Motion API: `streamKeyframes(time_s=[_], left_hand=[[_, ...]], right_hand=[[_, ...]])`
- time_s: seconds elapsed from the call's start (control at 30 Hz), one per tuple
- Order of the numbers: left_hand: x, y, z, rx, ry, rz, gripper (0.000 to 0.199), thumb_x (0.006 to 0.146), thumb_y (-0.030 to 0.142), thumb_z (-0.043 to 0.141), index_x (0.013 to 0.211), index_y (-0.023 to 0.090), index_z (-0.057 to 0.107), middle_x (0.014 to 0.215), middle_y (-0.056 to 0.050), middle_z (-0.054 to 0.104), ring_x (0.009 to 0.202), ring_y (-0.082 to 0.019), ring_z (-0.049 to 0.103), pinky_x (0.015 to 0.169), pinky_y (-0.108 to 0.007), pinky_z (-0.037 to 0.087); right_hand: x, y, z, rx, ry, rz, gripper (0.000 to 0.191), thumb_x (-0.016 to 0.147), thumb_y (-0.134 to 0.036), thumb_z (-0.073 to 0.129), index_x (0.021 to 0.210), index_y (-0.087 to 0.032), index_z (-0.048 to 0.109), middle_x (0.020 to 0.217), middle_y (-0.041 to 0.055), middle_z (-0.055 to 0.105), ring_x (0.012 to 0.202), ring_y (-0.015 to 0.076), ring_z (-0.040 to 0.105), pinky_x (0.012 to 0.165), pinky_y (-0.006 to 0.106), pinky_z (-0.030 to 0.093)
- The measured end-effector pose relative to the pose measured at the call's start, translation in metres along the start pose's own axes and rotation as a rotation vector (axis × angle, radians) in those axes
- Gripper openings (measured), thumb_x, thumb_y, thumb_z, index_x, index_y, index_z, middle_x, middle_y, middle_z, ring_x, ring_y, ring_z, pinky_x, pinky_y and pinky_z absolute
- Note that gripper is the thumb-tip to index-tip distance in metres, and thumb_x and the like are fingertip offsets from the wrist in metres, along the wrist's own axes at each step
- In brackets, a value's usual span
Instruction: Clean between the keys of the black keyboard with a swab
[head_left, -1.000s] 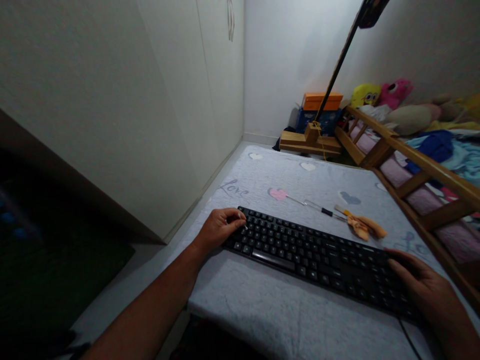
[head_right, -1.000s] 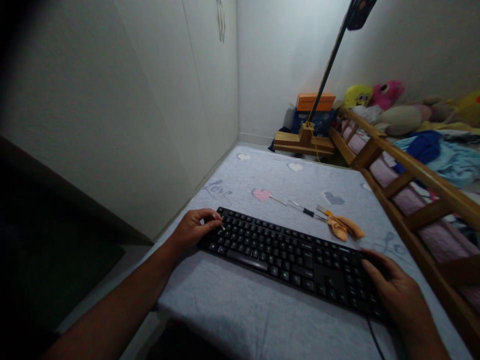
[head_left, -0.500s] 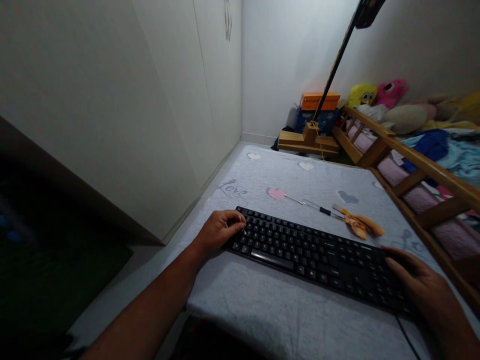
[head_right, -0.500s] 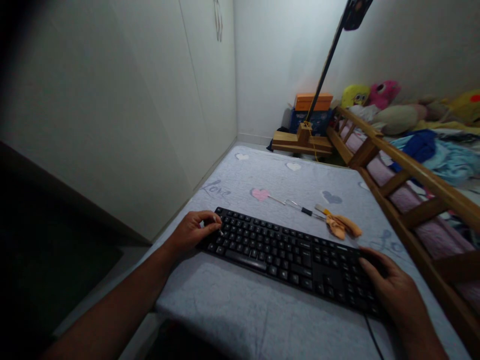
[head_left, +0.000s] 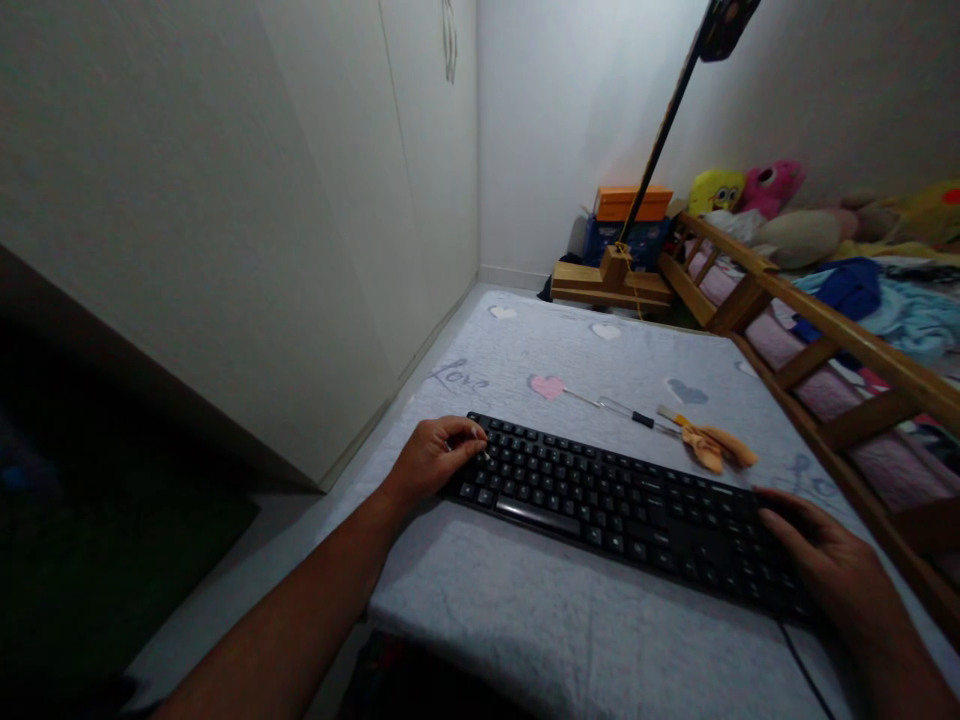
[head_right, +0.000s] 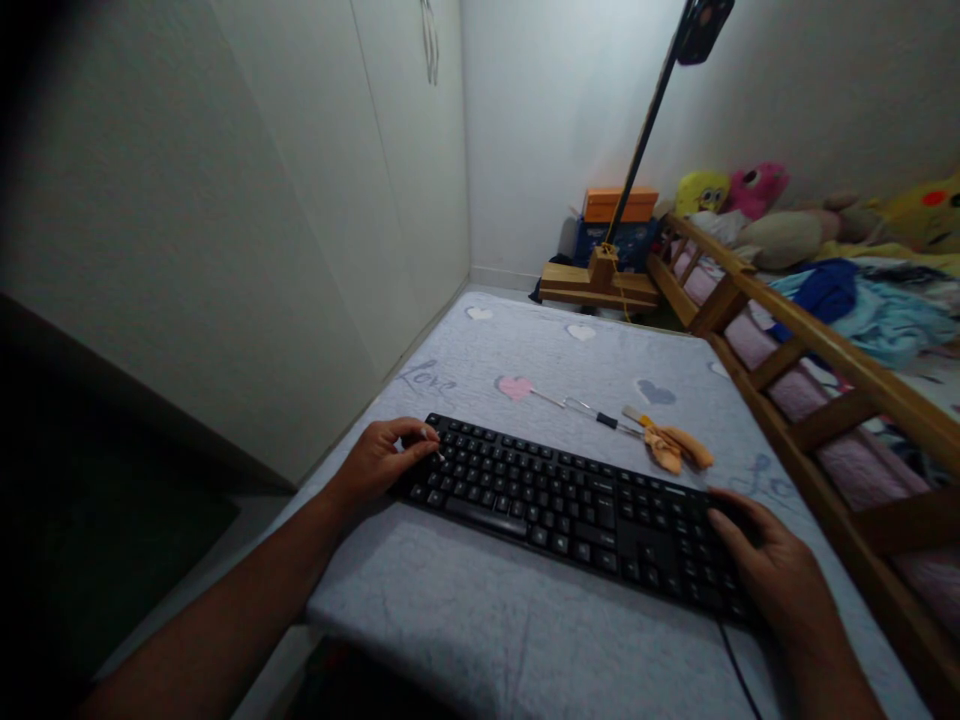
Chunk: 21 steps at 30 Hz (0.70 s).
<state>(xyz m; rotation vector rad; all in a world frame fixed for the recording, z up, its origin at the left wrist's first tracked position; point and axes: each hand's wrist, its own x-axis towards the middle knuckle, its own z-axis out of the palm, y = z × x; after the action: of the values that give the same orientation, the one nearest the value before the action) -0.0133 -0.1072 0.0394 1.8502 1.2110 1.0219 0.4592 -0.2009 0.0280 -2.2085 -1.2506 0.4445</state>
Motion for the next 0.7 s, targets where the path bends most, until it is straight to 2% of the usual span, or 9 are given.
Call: streamKeyframes(time_s=[0.2, 0.5, 0.7], left_hand=[[-0.0003, 0.0015, 0.0020, 0.020, 0.031, 0.007, 0.011, 0.080, 0.026, 0.065, 0.082, 0.016, 0.071, 0.080, -0.003, 0.072, 0.077, -0.017, 0.065, 0.076, -0.028, 0.048], [-0.0028, 0.0073, -0.0009, 0.041, -0.087, -0.016, 0.016, 0.081, 0.029, 0.062, 0.079, 0.014, 0.069, 0.069, -0.001, 0.066, 0.065, -0.013, 0.058, 0.065, -0.025, 0.044], [-0.0029, 0.0060, -0.0013, 0.015, -0.105, -0.033, 0.018, 0.082, 0.031, 0.062, 0.080, 0.014, 0.069, 0.071, -0.002, 0.065, 0.068, -0.014, 0.058, 0.067, -0.025, 0.044]], right_hand=[[0.0009, 0.0021, -0.0002, 0.004, -0.002, -0.008, 0.062, 0.066, -0.066, 0.057, 0.111, -0.025, 0.070, 0.120, 0.0084, 0.068, 0.114, 0.0358, 0.061, 0.105, 0.048, 0.041], [-0.0007, 0.0003, 0.0015, 0.013, 0.010, -0.021, 0.061, 0.067, -0.065, 0.056, 0.109, -0.024, 0.070, 0.118, 0.0089, 0.068, 0.115, 0.0354, 0.061, 0.106, 0.048, 0.040], [-0.0010, -0.0014, 0.0005, 0.024, 0.012, -0.021, 0.061, 0.065, -0.066, 0.056, 0.107, -0.024, 0.071, 0.113, 0.0086, 0.070, 0.112, 0.0356, 0.062, 0.104, 0.048, 0.042]])
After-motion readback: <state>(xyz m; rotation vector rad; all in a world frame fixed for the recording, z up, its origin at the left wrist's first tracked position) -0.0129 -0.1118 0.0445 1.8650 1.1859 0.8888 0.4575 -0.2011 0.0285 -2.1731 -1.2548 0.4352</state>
